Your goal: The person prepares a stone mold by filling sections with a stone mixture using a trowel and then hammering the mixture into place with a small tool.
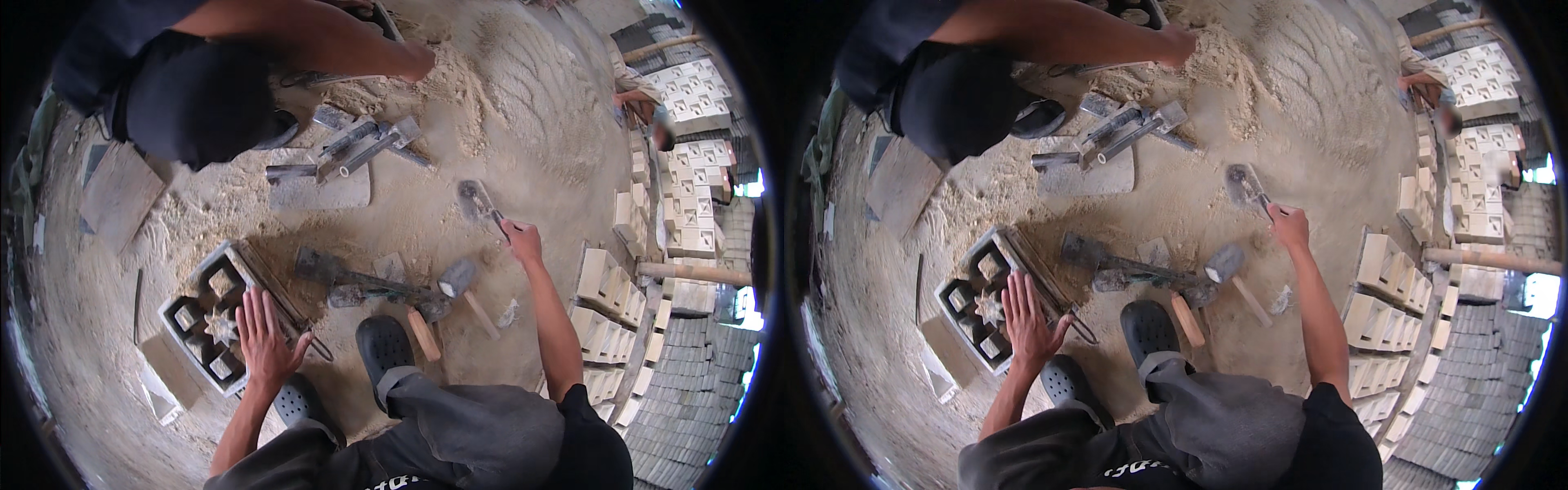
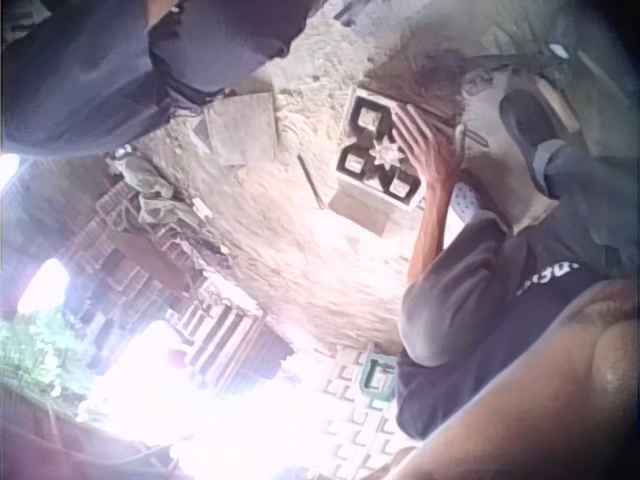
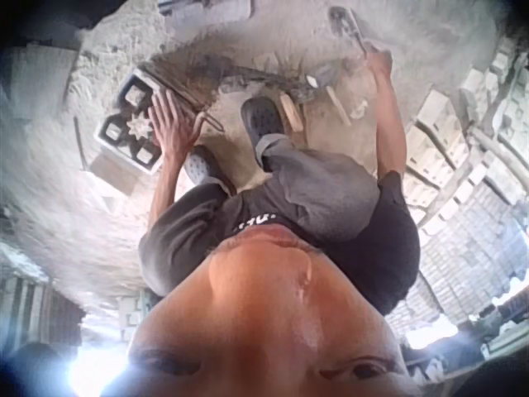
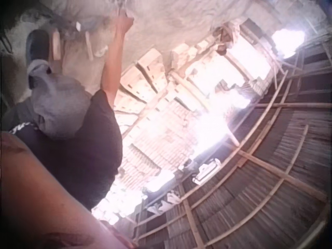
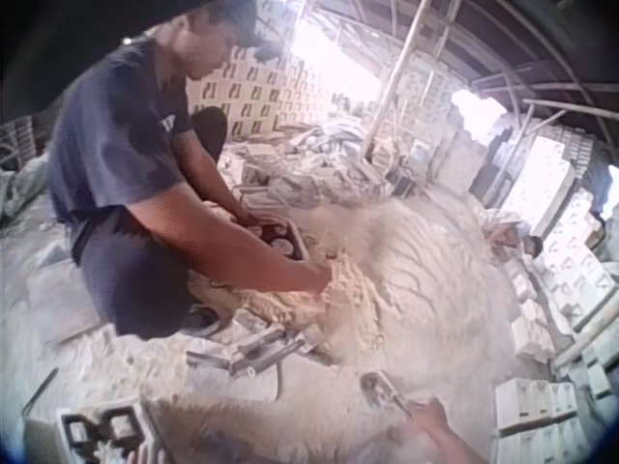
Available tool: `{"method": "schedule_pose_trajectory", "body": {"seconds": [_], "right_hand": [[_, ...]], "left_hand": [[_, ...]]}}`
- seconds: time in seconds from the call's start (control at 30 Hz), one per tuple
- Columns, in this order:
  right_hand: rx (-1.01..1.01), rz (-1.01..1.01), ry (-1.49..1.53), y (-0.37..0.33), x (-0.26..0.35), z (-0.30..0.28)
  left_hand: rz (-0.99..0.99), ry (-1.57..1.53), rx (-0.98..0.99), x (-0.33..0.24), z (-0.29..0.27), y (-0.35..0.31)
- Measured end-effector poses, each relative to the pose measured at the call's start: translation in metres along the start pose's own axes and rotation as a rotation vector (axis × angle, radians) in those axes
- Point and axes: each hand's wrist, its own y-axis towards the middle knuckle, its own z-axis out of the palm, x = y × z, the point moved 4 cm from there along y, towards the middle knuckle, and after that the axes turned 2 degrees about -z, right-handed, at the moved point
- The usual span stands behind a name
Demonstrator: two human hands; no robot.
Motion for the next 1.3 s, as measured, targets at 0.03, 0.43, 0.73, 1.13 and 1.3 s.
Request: {"method": "schedule_pose_trajectory", "body": {"seconds": [0.03,0.43,0.73,1.13,1.3], "right_hand": [[0.037,0.046,0.074,0.006,0.002,0.003],[-0.022,0.05,0.135,0.162,0.084,0.037],[-0.182,-0.042,0.17,0.24,0.074,0.07],[-0.005,-0.336,0.416,0.045,0.034,0.035],[0.173,-0.375,0.379,-0.053,0.047,0.033]], "left_hand": [[-0.03,0.01,0.004,0.007,0.001,-0.003],[-0.165,0.151,0.031,0.023,0.007,-0.017],[-0.128,0.073,-0.042,0.03,0.003,-0.021],[-0.055,-0.129,-0.313,0.05,-0.007,-0.016],[0.036,-0.178,-0.368,0.095,-0.031,-0.005]]}}
